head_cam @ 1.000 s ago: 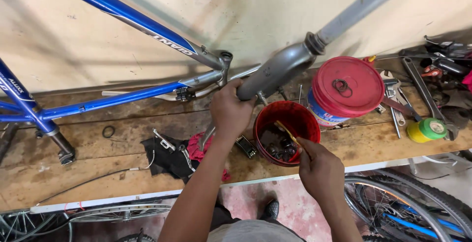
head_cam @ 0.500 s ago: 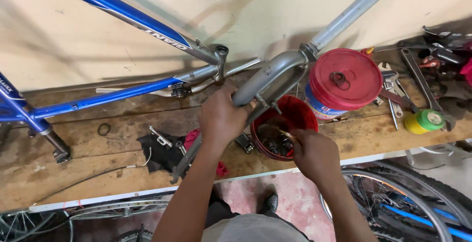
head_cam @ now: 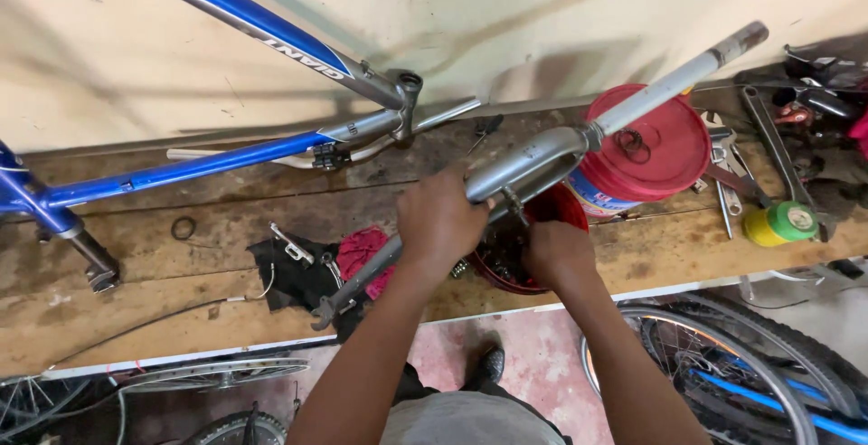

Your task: Cleaning a bicycle fork and other small components in a bucket of solvent using a brush.

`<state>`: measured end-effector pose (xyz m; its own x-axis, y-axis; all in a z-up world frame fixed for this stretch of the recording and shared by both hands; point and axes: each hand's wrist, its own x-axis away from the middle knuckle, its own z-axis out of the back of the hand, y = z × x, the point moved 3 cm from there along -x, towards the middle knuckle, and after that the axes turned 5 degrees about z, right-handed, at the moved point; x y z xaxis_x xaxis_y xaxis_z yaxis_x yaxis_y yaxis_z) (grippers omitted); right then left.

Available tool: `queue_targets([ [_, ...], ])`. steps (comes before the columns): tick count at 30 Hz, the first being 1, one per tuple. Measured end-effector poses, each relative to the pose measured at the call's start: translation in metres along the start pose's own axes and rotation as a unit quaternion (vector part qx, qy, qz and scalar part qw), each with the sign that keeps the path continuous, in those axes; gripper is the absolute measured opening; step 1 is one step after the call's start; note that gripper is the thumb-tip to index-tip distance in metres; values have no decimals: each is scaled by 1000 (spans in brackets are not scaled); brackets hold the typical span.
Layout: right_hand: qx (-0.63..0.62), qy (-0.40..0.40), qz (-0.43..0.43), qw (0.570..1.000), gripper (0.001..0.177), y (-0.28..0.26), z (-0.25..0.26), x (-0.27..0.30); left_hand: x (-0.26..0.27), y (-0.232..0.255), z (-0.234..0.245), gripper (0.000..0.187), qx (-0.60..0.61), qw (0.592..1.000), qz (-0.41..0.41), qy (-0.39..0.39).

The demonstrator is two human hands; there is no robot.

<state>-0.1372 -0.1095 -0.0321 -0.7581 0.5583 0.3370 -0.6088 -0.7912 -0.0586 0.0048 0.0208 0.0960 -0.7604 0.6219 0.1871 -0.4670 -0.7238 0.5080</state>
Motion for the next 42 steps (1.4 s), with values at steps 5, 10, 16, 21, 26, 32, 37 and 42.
queue_targets([
  [5,-35,-19,2,999,35,-17,9,2,-13,10,-15,34,-31,999,-40,12],
  [10,31,-41,32,998,34,-9,12,2,-31,27,-28,25,-120,991,-36,-42],
  [16,-41,50,99,993,26,-21,65,52,-44,46,-30,25,-153,985,-75,-29],
  [21,-76,83,41,993,27,-9,78,87,-39,59,-19,25,-163,984,-63,-44],
  [26,-171,145,10,974,26,14,85,102,-35,61,-15,25,-150,985,-61,-52],
  [32,-294,234,18,927,18,26,78,108,-25,64,-7,25,-177,982,-60,-42],
  [37,-353,278,69,891,14,27,88,115,-29,56,-23,22,-160,985,-68,-22],
  [42,-242,297,105,918,16,37,87,106,-33,61,-26,26,-181,981,-76,-8],
])
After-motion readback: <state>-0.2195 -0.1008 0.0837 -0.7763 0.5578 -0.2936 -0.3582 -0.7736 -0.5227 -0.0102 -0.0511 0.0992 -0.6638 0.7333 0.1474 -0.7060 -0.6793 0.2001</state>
